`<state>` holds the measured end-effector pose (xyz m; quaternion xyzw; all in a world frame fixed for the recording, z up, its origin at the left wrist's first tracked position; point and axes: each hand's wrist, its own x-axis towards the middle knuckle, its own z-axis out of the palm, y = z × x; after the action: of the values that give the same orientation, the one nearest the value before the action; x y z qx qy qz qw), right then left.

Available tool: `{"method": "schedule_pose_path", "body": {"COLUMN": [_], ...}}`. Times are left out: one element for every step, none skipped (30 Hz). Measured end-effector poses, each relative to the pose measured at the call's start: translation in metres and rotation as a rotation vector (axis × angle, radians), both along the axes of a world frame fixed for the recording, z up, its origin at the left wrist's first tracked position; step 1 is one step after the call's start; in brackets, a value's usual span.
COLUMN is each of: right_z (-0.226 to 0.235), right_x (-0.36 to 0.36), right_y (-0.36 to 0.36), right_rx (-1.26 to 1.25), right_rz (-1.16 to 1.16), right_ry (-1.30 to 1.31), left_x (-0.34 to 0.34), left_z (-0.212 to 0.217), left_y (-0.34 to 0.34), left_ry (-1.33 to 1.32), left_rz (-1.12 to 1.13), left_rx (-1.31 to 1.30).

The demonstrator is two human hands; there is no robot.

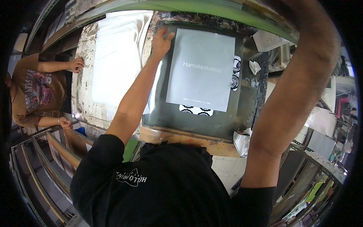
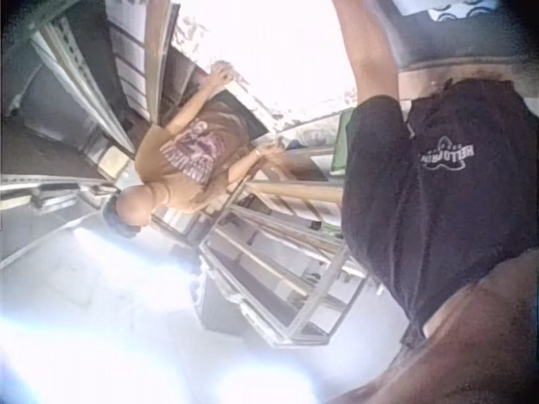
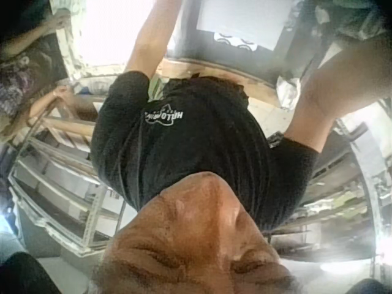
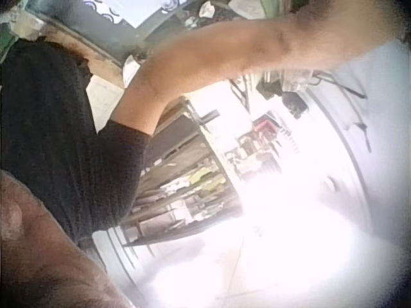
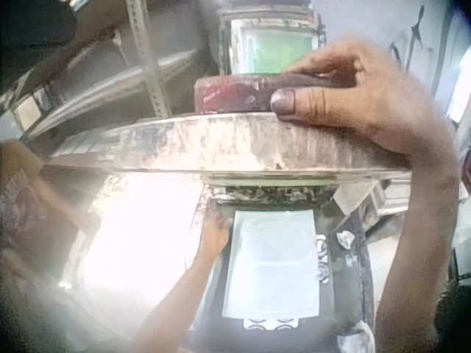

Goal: The person performs screen printing by placing white sheets under a screen, applying green ink with a squeegee, and lifting the screen to reveal printed sheets. A coworker assists by stacking the printed sheets. The process is repeated for multiple sheets.

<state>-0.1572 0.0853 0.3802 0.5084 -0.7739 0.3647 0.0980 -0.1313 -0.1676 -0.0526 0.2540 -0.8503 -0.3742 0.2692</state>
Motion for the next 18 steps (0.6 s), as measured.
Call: {"method": "schedule_pose_path", "body": {"right_z": [-0.001,-0.003,-0.008,-0.011,-0.014,-0.015,-0.016,-0.016,-0.014,-0.015,-0.014,-0.014,-0.015,-0.014,-0.015,-0.015,-0.015,-0.015], "right_x": [0.0,0.0,-0.002,-0.002,-0.003,-0.003,-0.003,-0.003,-0.003,-0.003,-0.004,-0.004,-0.003,-0.004,-0.004,-0.004,-0.004,-0.003], "right_y": [0.0,-0.001,0.0,0.001,0.001,-0.001,-0.001,-0.003,-0.004,-0.002,-0.003,-0.004,-0.002,-0.003,-0.002,-0.001,-0.001,-0.001], "right_rx": [-0.005,-0.017,-0.019,-0.025,-0.029,-0.036,-0.043,-0.047,-0.048,-0.055,-0.053,-0.057,-0.064,-0.067,-0.067,-0.066,-0.069,-0.07], "right_rz": [0.011,0.013,-0.007,-0.018,-0.028,-0.023,-0.021,-0.018,-0.016,-0.017,-0.016,-0.015,-0.019,-0.018,-0.023,-0.027,-0.031,-0.033], "right_ry": [0.004,0.025,0.051,0.071,0.088,0.1,0.108,0.118,0.121,0.129,0.133,0.143,0.155,0.159,0.168,0.177,0.185,0.192], "left_x": [-0.007,-0.011,-0.017,-0.017,-0.017,-0.016,-0.015,-0.014,-0.015,-0.016,-0.016,-0.018,-0.019,-0.02,-0.021,-0.022,-0.023,-0.023], "left_z": [-0.01,-0.019,-0.017,-0.009,0.0,-0.002,-0.004,-0.006,-0.007,-0.009,-0.011,-0.011,-0.012,-0.013,-0.013,-0.012,-0.012,-0.013], "left_y": [0.006,0.009,0.017,0.024,0.029,0.028,0.027,0.026,0.025,0.025,0.025,0.025,0.025,0.025,0.025,0.025,0.024,0.024], "left_ry": [-0.068,-0.136,-0.2,-0.264,-0.327,-0.317,-0.307,-0.296,-0.277,-0.257,-0.238,-0.243,-0.248,-0.253,-0.261,-0.269,-0.278,-0.232], "left_rz": [0.034,0.07,0.025,-0.01,-0.045,-0.029,-0.014,0.0,0.013,0.026,0.039,0.057,0.075,0.094,0.094,0.094,0.093,0.099], "left_rx": [-0.11,-0.221,-0.196,-0.172,-0.149,-0.146,-0.143,-0.141,-0.148,-0.154,-0.161,-0.16,-0.159,-0.158,-0.132,-0.105,-0.078,-0.066]}}
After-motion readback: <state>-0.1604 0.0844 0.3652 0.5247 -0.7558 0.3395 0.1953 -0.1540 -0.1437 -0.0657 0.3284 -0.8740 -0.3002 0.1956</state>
